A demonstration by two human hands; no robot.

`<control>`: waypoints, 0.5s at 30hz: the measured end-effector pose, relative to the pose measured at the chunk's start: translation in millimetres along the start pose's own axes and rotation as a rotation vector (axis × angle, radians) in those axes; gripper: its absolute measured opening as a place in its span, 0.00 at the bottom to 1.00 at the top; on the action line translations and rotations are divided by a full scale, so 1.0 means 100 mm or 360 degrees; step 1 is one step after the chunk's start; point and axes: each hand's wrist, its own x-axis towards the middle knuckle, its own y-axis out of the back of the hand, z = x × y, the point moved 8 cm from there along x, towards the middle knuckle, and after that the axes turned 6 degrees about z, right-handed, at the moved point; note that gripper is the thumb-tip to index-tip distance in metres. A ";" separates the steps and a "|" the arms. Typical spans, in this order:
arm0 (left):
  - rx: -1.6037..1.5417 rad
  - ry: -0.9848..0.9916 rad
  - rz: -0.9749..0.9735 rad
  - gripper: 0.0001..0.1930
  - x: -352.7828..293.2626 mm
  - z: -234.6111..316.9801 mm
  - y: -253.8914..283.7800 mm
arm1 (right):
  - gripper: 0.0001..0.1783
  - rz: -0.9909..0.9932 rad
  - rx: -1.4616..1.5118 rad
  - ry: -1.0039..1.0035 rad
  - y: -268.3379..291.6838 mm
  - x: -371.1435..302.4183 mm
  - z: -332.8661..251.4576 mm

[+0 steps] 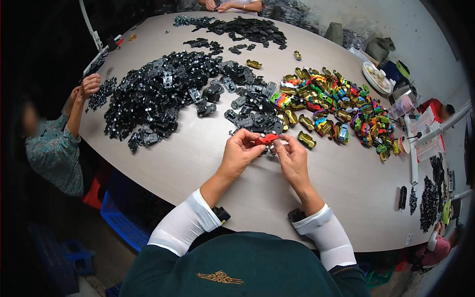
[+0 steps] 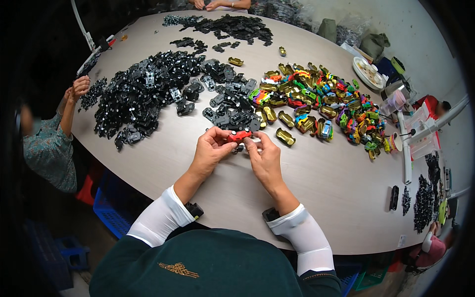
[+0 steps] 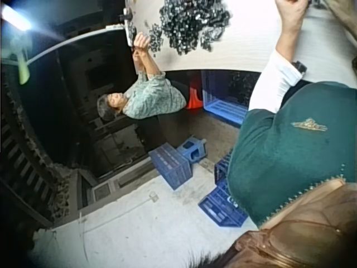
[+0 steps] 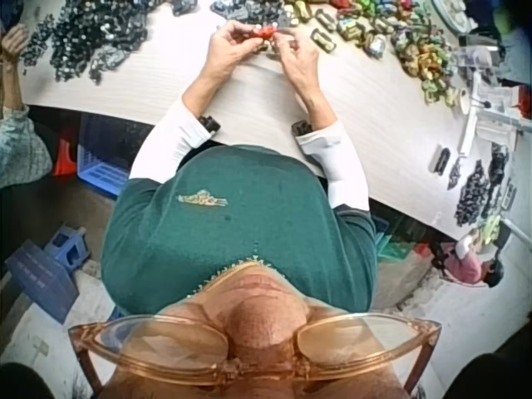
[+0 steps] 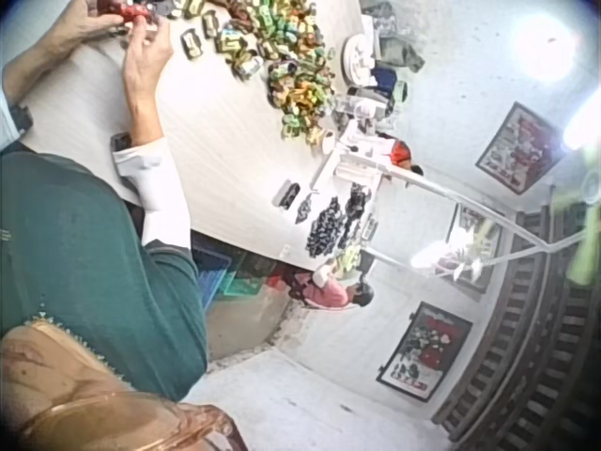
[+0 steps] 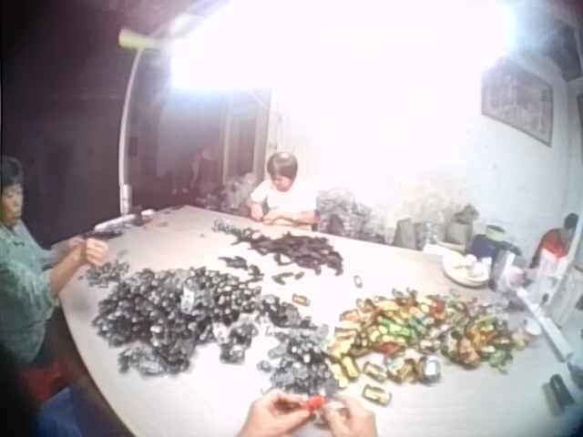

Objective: The person assembles small toy cars by hand at a table. They pick up a black chassis and a colored body, fit them together, and place the completed unit on the table. This process is repeated continuously with different colored bodies.

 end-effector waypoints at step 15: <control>-0.0124 0.0455 -0.0206 0.15 -0.07 -0.03 -0.05 | 0.20 -0.0057 -0.0201 0.0494 -0.08 -0.17 -0.46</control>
